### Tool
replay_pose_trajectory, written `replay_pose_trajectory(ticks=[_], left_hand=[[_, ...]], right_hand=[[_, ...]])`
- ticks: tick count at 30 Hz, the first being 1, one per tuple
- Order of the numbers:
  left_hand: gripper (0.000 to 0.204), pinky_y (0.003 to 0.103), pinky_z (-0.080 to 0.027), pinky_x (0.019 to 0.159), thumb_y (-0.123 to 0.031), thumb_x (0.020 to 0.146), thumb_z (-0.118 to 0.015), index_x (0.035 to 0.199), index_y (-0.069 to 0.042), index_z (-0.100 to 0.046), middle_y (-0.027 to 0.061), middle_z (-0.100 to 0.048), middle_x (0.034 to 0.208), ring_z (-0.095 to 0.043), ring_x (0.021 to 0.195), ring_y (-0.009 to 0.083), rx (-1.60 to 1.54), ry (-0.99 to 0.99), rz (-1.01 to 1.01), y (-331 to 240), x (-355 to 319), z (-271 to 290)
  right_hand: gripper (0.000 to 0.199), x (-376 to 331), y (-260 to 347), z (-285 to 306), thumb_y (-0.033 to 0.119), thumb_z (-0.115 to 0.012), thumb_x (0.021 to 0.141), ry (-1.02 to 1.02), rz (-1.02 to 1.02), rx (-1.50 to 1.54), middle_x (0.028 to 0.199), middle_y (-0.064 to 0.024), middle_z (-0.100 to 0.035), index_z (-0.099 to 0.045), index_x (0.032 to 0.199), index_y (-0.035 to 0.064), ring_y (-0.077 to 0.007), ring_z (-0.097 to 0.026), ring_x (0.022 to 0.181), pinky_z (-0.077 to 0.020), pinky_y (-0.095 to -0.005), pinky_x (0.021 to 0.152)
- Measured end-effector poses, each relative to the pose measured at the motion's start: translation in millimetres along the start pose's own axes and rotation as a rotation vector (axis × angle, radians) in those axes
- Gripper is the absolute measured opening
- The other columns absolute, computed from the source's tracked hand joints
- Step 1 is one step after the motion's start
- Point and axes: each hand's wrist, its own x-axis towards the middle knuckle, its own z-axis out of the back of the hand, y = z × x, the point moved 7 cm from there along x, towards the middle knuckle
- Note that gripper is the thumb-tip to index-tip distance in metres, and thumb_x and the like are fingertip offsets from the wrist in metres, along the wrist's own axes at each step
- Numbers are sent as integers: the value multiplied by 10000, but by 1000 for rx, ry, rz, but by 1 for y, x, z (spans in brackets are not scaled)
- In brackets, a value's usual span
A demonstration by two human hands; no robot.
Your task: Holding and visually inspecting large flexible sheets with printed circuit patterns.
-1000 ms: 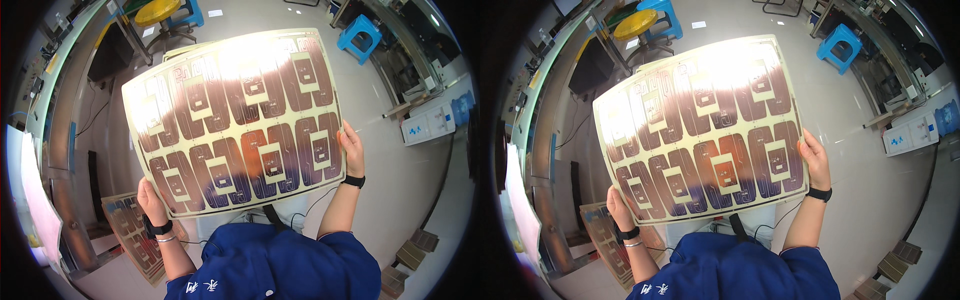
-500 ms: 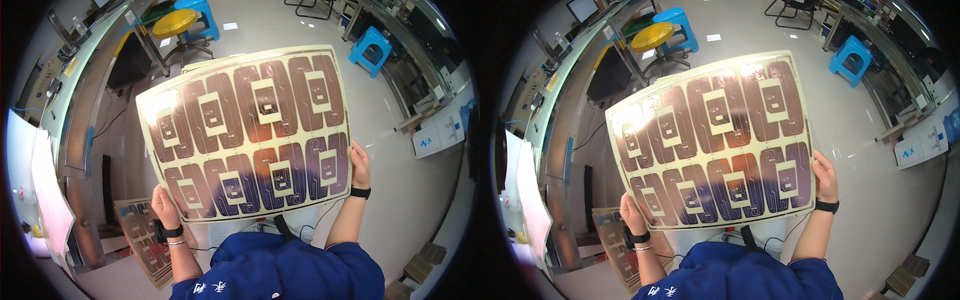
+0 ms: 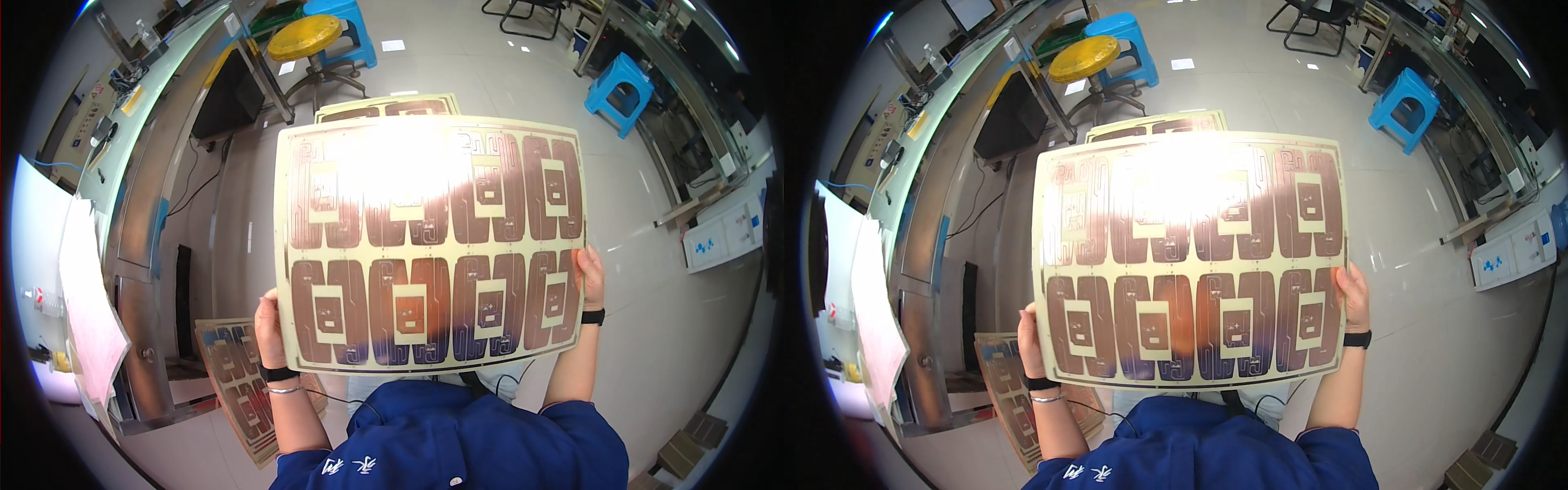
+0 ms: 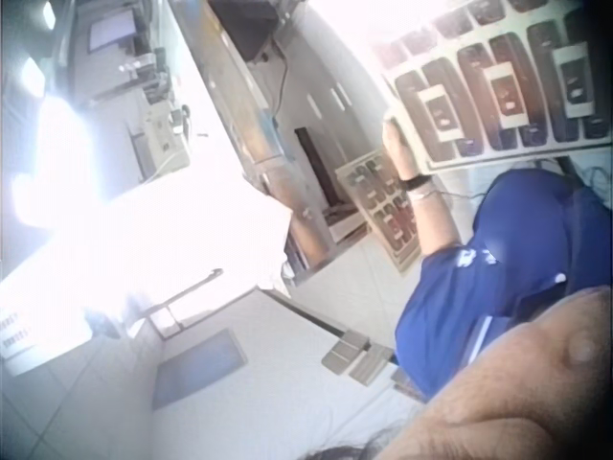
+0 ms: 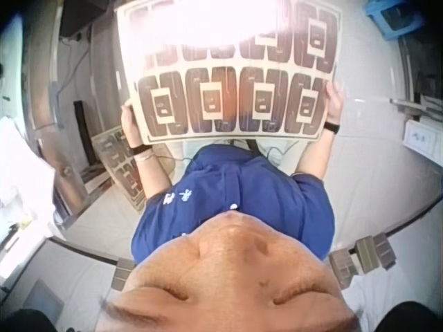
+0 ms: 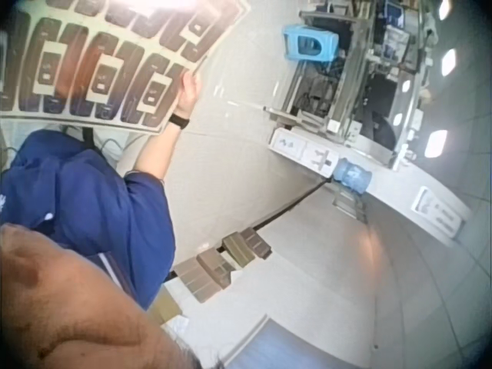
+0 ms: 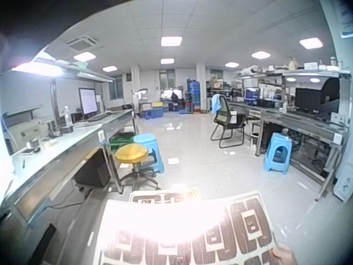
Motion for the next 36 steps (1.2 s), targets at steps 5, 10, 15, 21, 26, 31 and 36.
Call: replay_pose_trajectory(ticks=[5, 10, 15, 21, 26, 31, 36], left_hand=[[465, 428, -381, 992, -395, 957, -324, 1271, -65, -413, 131, -481, 1258, -479, 1153, 248, -745, 6, 6, -4, 3, -26], [439, 420, -350, 1004, -207, 899, -530, 1284, -60, -381, 94, -469, 1273, -444, 1186, 227, -730, 169, 50, 12, -15, -132], [503, 387, -372, 987, -139, 853, -588, 1290, -40, -359, 91, -483, 1240, -470, 1146, 214, -562, 92, 118, 24, -19, -127], [429, 352, -443, 907, -118, 855, -575, 1241, -20, -415, 99, -529, 1162, -540, 1040, 197, -587, 75, 168, 17, -19, -60], [376, 296, -472, 803, -208, 885, -538, 1183, 12, -472, 95, -581, 1071, -575, 940, 171, -431, 63, 212, 13, -21, -50], [493, 280, -467, 803, -378, 941, -400, 1228, 21, -442, 116, -558, 1139, -564, 974, 161, -442, 97, 261, 20, -17, -58], [532, 349, -446, 904, -437, 945, -335, 1281, -28, -394, 95, -518, 1188, -536, 1043, 207, -660, -43, 158, 5, -7, -66]], right_hand=[[295, 9, -50, 12, 186, -497, 915, -199, -13, 217, 1098, -75, -575, -521, 1129, -16, -130, -535, 1009, -406, -265, 896], [188, 8, -81, -76, 148, -538, 893, -171, -147, 551, 1004, -10, -583, -539, 1059, 59, -111, -539, 925, -444, -288, 844], [314, -4, -73, -114, 159, -531, 895, -17, -266, 516, 1117, -75, -571, -465, 1180, 45, -206, -525, 1070, -412, -372, 942], [555, 13, -18, -41, 394, -355, 948, -265, -14, 687, 1222, -188, -513, -274, 1375, 50, -265, -502, 1129, -418, -421, 945], [646, 16, -17, -50, 461, -270, 951, 50, -154, 421, 1232, -236, -489, -204, 1386, -12, -271, -541, 1080, -458, -354, 899], [456, 10, -23, -51, 221, -559, 870, -13, -188, 141, 1078, -134, -573, -430, 1205, -60, -175, -591, 935, -494, -275, 788], [329, 13, -36, -47, 200, -521, 893, 16, -112, 239, 1035, -114, -592, -491, 1131, -26, -172, -599, 903, -500, -274, 776]])
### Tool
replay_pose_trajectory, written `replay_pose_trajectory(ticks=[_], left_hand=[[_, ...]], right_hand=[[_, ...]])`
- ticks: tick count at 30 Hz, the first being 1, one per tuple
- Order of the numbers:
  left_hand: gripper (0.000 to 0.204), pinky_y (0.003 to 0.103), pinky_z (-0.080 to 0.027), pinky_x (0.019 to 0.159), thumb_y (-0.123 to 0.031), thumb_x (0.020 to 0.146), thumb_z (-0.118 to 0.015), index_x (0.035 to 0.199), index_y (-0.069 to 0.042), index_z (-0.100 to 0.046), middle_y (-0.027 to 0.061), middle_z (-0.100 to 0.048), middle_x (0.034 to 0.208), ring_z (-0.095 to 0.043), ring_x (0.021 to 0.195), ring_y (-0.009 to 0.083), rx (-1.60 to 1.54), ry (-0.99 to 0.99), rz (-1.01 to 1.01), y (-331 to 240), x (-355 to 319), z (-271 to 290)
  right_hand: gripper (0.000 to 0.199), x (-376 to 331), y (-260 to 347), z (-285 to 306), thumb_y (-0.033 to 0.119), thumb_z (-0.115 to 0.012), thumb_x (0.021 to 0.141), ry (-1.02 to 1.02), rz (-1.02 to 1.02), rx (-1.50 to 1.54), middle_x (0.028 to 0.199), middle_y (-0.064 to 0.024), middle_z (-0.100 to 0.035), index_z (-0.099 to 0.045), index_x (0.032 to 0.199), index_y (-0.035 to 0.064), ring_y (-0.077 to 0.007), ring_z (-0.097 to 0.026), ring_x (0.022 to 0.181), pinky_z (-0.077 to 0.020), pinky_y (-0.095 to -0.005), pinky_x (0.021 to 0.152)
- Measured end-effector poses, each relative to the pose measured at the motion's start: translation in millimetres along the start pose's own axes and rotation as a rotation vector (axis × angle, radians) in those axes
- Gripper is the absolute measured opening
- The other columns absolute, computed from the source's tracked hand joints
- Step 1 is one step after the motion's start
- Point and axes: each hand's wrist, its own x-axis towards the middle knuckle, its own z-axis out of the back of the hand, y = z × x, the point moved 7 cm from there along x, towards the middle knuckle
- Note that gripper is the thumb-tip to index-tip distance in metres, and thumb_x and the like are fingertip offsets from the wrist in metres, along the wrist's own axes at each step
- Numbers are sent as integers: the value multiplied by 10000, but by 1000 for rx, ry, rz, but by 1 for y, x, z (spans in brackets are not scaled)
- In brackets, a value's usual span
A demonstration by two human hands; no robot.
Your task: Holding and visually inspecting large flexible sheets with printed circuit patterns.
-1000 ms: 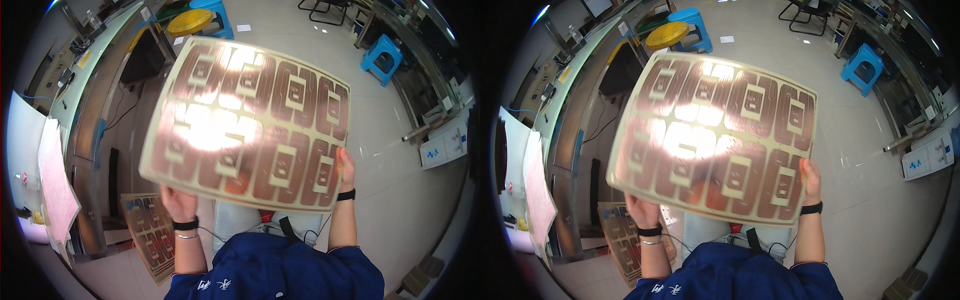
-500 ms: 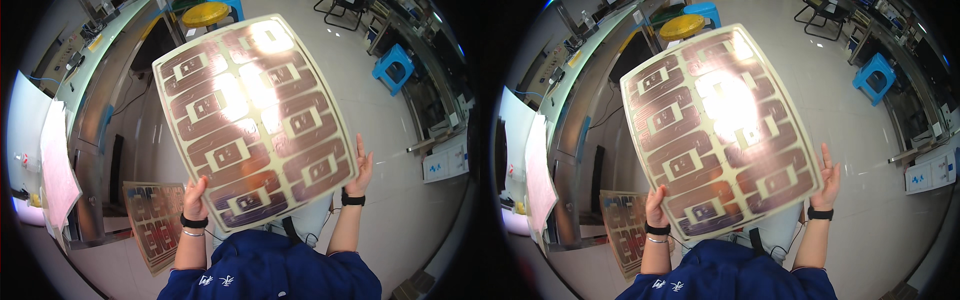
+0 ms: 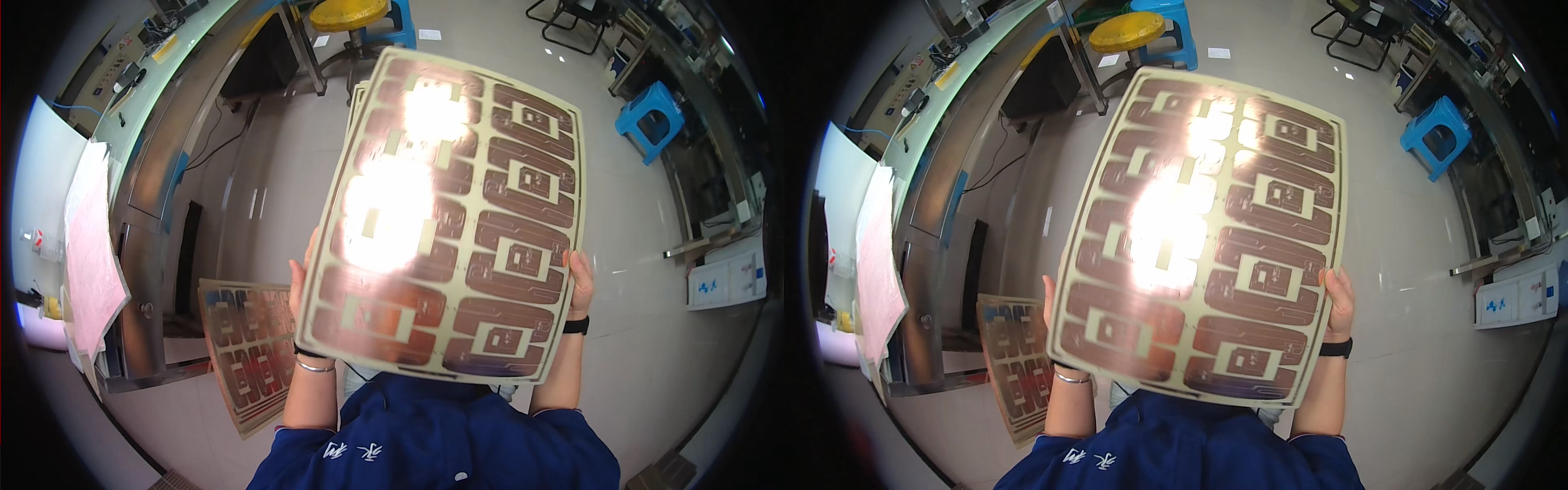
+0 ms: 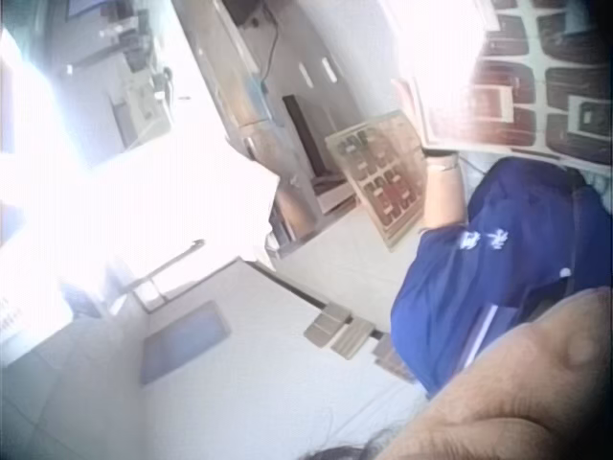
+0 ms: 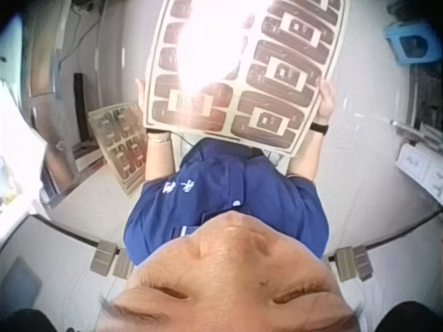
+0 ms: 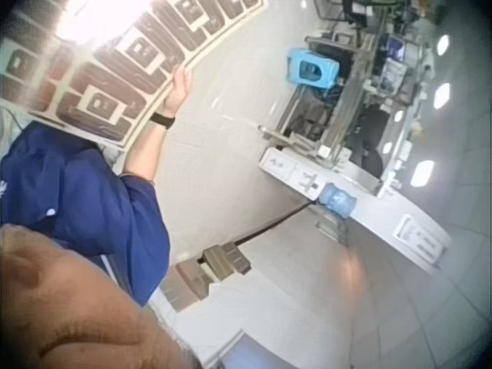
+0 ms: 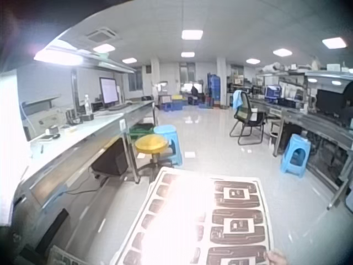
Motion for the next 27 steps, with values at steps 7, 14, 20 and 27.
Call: replay_pose_trajectory(ticks=[7, 14, 20, 27], left_hand=[[423, 427, -325, 1030, -289, 930, -447, 1311, -121, -369, 99, -447, 1291, -417, 1212, 252, -277, 376, 69, 42, -18, -41], [499, 360, -432, 940, -71, 838, -592, 1278, -85, -357, 83, -501, 1196, -513, 1094, 188, 33, 123, 116, 53, -11, -26], [465, 323, -421, 939, -125, 885, -549, 1303, -68, -353, 58, -520, 1182, -523, 1065, 161, 113, 105, 111, 28, -12, -4], [349, 273, -480, 843, -150, 909, -514, 1236, -49, -442, 40, -570, 1116, -560, 1000, 125, 99, 0, -38, 13, -5, 32]], right_hand=[[337, 6, -19, -42, 90, -527, 880, 24, 113, 329, 1100, -92, -576, -459, 1203, 19, -214, -551, 1030, -446, -360, 903], [376, 3, -19, -27, 108, -470, 899, 47, 7, 267, 1181, -93, -541, -416, 1264, 38, -237, -526, 1084, -413, -413, 953], [394, -6, 43, 42, 170, -338, 951, -244, 289, 413, 1300, -128, -455, -357, 1330, 64, -255, -460, 1177, -381, -434, 993], [444, -24, 57, 52, 79, -283, 945, -312, 334, 234, 1327, -165, -405, -273, 1388, 109, -264, -434, 1198, -368, -416, 1017]])
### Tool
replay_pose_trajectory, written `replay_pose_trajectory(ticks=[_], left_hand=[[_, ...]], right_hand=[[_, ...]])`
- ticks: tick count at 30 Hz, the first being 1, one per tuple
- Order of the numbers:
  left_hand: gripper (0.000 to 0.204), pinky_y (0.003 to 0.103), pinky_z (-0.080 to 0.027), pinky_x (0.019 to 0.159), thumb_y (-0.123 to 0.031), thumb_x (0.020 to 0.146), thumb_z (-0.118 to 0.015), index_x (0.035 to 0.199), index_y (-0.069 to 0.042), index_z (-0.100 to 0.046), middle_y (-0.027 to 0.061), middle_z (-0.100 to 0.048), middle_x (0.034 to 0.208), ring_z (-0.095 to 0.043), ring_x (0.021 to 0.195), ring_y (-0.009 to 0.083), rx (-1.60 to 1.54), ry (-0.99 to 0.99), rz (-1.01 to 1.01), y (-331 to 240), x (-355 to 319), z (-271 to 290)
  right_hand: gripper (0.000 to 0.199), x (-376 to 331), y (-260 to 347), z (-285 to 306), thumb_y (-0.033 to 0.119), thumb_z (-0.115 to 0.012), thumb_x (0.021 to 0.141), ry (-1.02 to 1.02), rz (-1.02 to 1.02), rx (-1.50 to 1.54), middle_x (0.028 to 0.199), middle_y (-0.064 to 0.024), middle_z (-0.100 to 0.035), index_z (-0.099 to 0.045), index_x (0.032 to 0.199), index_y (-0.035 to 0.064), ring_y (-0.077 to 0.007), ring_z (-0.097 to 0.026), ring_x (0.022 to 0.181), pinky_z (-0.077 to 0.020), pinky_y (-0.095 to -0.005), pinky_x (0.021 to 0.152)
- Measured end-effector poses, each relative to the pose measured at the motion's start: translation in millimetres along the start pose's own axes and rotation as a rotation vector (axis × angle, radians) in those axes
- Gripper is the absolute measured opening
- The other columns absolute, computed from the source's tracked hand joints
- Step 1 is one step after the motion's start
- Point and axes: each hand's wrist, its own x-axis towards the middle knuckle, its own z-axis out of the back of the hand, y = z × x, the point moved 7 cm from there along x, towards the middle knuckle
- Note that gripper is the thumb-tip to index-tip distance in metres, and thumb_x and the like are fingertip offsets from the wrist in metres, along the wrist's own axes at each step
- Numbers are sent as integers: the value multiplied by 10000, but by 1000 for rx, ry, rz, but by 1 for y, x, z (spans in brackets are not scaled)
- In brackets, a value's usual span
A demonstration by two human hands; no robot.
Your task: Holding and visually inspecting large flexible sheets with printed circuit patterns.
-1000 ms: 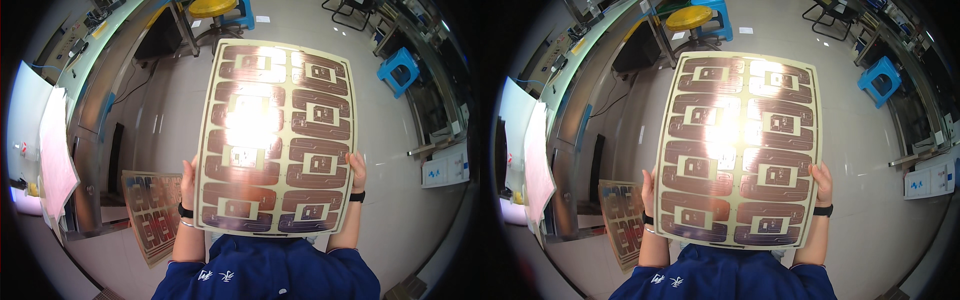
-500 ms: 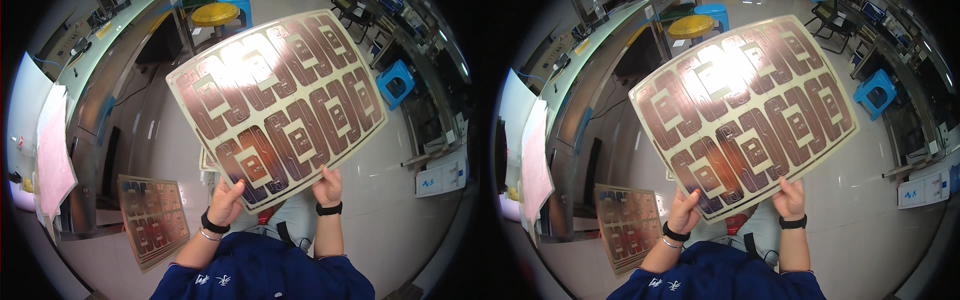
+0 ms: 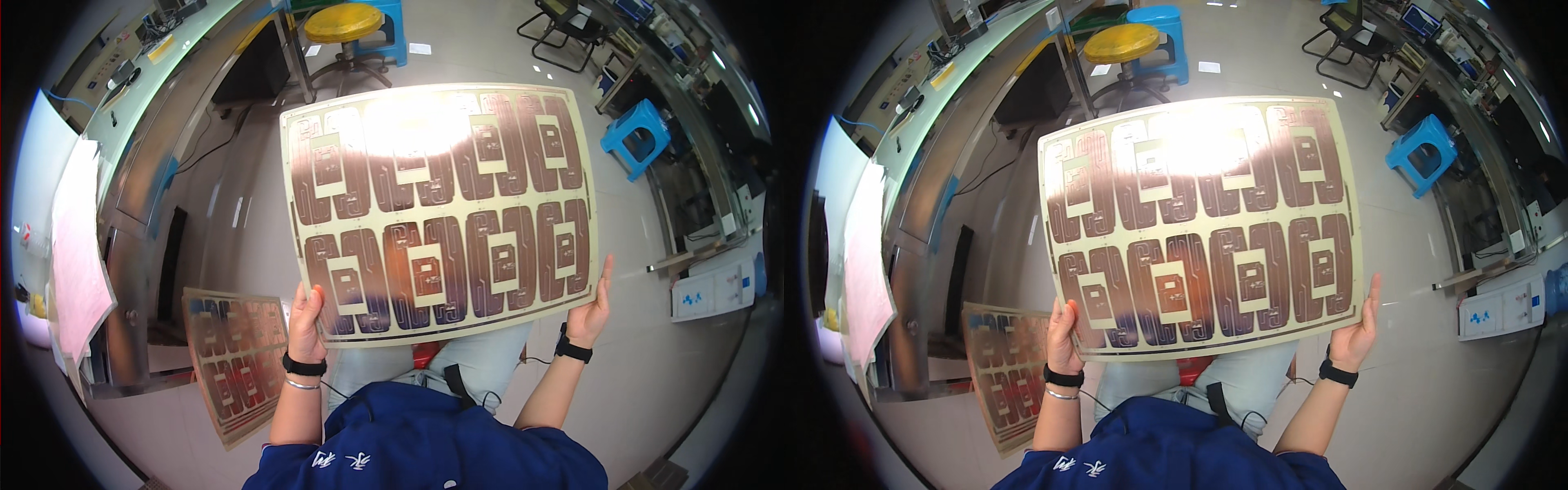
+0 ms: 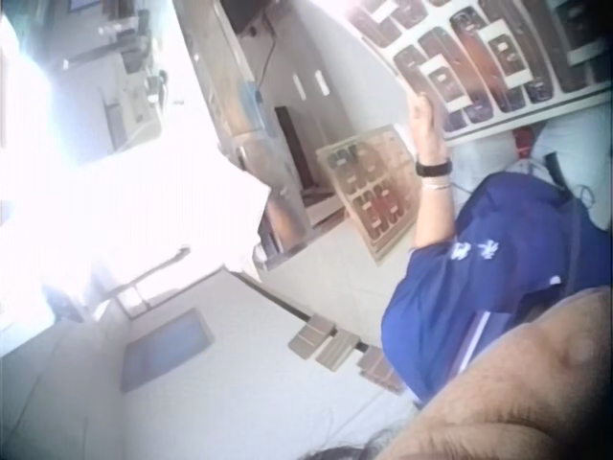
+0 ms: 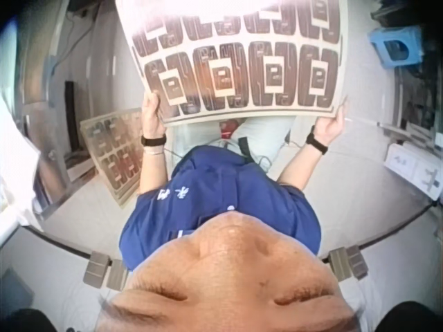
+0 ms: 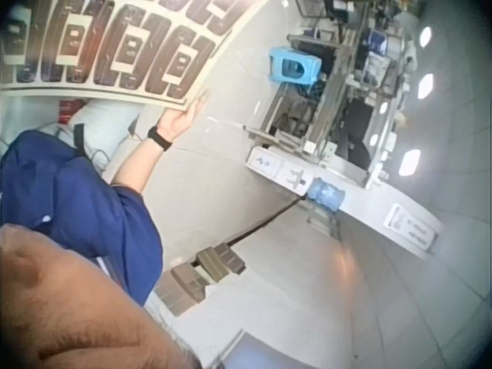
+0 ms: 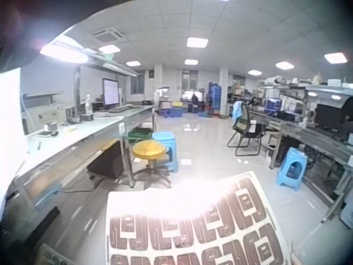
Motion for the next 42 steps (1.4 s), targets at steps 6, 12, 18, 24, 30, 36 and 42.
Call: replay_pose_trajectory(ticks=[6, 12, 18, 24, 30, 36, 42], left_hand=[[254, 253, -495, 785, -166, 924, -486, 1135, -30, -521, 53, -614, 1027, -597, 908, 128, 50, -81, -133, -12, 3, 10], [256, 190, -454, 509, -237, 934, -472, 1045, -26, -566, 17, -590, 764, -552, 586, 73, 228, -209, -247, -22, 0, 18], [261, 184, -282, 293, -258, 945, -446, 955, -37, -584, -20, -492, 574, -396, 352, 54, 376, -236, -301, -24, 1, 6], [263, 184, -391, 467, -234, 954, -427, 952, -25, -586, -16, -547, 656, -500, 542, 46, 502, -225, -308, -26, -1, 5], [290, 249, -463, 752, -224, 958, -417, 1034, 10, -570, 44, -614, 964, -579, 845, 106, 474, -287, -276, -21, 3, 18], [318, 250, -472, 739, -232, 963, -399, 1062, 28, -555, 57, -613, 952, -583, 834, 111, 521, -288, -278, -28, 4, 13], [353, 228, -465, 710, -244, 967, -379, 1086, 36, -559, 50, -614, 925, -563, 796, 91, 569, -216, -185, -52, 4, 24]], right_hand=[[430, 2, -2, 8, 71, -318, 936, 59, -1, -26, 1285, -168, -446, -323, 1366, 102, -257, -467, 1162, -388, -407, 997], [416, 6, 6, -1, 94, -369, 926, 90, -22, -81, 1184, -182, -531, -355, 1341, 69, -245, -530, 1083, -436, -378, 935], [412, 10, 21, -10, 119, -383, 930, 109, -39, -180, 1072, -166, -595, -357, 1337, 58, -212, -588, 969, -477, -343, 856], [408, 14, 29, -17, 124, -397, 928, 184, -37, -213, 1056, -177, -603, -369, 1323, 29, -204, -596, 960, -479, -327, 845], [394, 16, 28, -15, 105, -407, 923, 246, -40, -188, 1137, -249, -554, -383, 1305, 11, -226, -590, 1000, -482, -325, 847], [448, 20, 23, -18, 161, -402, 935, 237, -76, -239, 1109, -242, -572, -322, 1340, -11, -214, -607, 959, -493, -283, 810], [634, 37, -11, -17, 436, -397, 929, 337, -350, -358, 1148, -157, -560, -332, 1321, -57, -200, -555, 1013, -434, -302, 879]])
